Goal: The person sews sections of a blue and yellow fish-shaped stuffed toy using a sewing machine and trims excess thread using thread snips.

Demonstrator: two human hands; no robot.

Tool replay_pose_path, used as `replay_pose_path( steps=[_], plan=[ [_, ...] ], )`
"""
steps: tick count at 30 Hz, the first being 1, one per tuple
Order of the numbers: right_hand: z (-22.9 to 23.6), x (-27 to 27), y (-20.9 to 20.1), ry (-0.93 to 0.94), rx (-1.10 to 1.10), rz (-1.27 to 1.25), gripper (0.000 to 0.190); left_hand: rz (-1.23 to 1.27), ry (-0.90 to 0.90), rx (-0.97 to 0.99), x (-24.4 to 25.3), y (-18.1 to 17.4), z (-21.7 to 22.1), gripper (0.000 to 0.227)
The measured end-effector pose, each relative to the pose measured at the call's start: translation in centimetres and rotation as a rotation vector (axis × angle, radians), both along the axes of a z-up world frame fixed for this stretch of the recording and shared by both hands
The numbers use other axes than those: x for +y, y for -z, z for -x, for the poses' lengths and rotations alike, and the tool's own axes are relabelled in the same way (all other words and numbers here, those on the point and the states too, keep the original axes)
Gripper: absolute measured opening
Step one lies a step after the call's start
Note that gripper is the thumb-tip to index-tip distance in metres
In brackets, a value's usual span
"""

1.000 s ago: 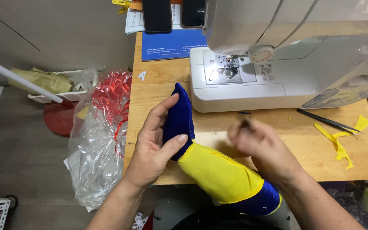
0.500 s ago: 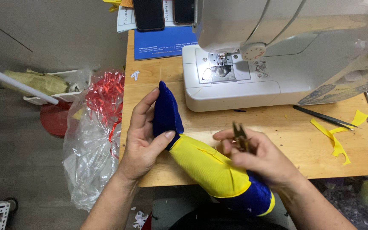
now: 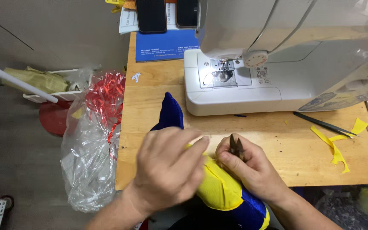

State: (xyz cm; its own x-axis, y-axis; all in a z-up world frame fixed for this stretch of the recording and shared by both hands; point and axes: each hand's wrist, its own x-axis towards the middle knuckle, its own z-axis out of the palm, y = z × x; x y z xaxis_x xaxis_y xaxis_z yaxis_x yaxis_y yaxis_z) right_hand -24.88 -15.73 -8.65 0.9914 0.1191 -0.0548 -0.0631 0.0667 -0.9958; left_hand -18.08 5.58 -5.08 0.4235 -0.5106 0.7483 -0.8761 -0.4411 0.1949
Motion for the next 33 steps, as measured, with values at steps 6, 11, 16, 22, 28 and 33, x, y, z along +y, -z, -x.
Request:
replay_pose_path(
  steps=[6,11,16,22,28,33],
  plan=[
    [0.8,-0.1,0.4,0.143,-0.2,0.085,0.008,-0.329,0.079,0.182,-1.9,-0.5,0.5,0.044],
    [1.2,-0.1,0.1,0.12,-0.222,0.078,0.01,-0.3,0.192,0.442,-2.1,0.0,1.2,0.029],
    [1.0,-0.2,0.2,0.107,-0.239,0.104,0.012,-0.233,0.254,0.482,-1.5,-0.4,0.9,0.023],
    [1.1,-0.4,0.4,0.103,-0.244,0.103,0.011,-0.238,0.305,0.438,-1.3,-0.3,0.5,0.016],
    [1.0,-0.9,0.4,0.102,-0.184,0.119,0.009,-0.11,0.337,0.457,-1.3,-0.5,-0.4,0.017],
    [0.9,-1.9,0.9,0.065,-0.038,-0.12,0.056,0.03,0.37,0.58,-1.0,-0.3,-1.6,0.012]
  ],
)
